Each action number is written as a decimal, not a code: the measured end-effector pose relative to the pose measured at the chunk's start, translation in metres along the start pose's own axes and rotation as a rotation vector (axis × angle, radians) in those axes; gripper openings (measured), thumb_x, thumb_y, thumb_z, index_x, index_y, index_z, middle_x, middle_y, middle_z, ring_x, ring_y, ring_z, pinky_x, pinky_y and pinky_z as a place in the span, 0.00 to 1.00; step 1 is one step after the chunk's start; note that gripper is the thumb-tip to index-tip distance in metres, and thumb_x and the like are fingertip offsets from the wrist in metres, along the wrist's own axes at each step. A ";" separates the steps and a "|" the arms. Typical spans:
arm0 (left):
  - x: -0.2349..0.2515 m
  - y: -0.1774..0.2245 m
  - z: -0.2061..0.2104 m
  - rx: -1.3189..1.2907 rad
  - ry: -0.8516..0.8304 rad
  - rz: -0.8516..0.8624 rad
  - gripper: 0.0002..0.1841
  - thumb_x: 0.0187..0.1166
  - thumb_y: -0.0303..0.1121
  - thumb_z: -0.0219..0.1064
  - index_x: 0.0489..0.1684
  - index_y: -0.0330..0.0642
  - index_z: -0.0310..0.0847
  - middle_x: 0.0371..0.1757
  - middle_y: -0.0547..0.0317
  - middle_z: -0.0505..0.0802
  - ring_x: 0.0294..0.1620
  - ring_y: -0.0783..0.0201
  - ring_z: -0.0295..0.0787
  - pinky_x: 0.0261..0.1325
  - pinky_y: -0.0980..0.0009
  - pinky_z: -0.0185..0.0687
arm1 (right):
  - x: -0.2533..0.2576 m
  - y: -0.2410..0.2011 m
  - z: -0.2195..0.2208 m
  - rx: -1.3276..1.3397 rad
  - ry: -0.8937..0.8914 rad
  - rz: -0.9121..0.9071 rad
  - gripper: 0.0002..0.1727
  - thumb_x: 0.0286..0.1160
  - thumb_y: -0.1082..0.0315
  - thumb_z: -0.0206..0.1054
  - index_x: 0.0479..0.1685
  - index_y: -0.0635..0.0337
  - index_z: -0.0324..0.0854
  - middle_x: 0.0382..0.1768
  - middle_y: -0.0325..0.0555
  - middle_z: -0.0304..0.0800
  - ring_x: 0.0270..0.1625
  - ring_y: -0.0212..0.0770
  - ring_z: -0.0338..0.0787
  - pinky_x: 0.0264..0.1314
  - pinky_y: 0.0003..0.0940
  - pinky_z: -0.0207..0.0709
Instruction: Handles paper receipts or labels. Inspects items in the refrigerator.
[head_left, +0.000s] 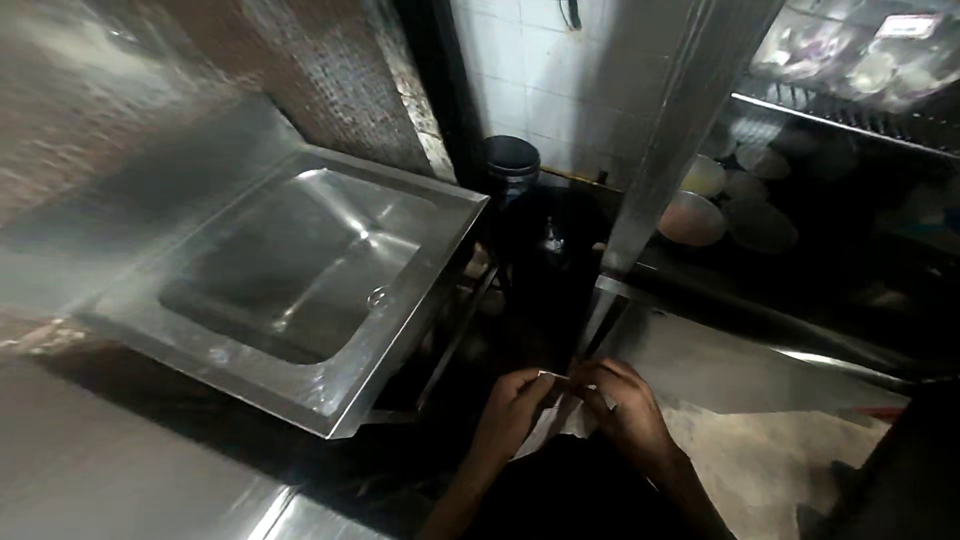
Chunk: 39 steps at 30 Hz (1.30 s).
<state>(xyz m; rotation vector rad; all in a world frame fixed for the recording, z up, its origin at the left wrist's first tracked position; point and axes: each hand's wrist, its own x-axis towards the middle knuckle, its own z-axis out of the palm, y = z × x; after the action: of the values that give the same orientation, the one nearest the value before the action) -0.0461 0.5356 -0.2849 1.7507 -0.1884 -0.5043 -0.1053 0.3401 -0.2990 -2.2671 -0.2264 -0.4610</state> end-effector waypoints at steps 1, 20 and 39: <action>0.000 0.000 0.002 -0.006 0.006 -0.007 0.16 0.88 0.35 0.57 0.38 0.43 0.93 0.33 0.60 0.93 0.35 0.66 0.89 0.43 0.67 0.86 | 0.001 0.000 0.000 -0.010 0.011 0.005 0.06 0.80 0.63 0.69 0.44 0.45 0.93 0.51 0.30 0.93 0.57 0.30 0.90 0.62 0.36 0.87; 0.014 0.000 0.008 -0.042 -0.160 -0.114 0.15 0.79 0.30 0.69 0.63 0.44 0.88 0.51 0.58 0.95 0.47 0.64 0.92 0.53 0.67 0.89 | 0.002 0.021 0.006 -0.080 0.238 -0.039 0.05 0.73 0.62 0.75 0.43 0.45 0.93 0.52 0.36 0.90 0.58 0.35 0.89 0.58 0.34 0.88; 0.072 0.028 0.042 0.396 -0.222 -0.114 0.13 0.83 0.37 0.67 0.62 0.51 0.88 0.50 0.60 0.94 0.45 0.67 0.91 0.53 0.63 0.88 | 0.016 0.062 -0.045 0.186 0.438 0.288 0.09 0.72 0.67 0.74 0.50 0.54 0.91 0.44 0.35 0.96 0.44 0.30 0.94 0.52 0.33 0.91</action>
<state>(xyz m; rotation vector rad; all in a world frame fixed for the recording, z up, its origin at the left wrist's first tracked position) 0.0041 0.4637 -0.2816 2.0967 -0.3671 -0.7866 -0.0830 0.2655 -0.3063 -1.9205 0.2663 -0.7311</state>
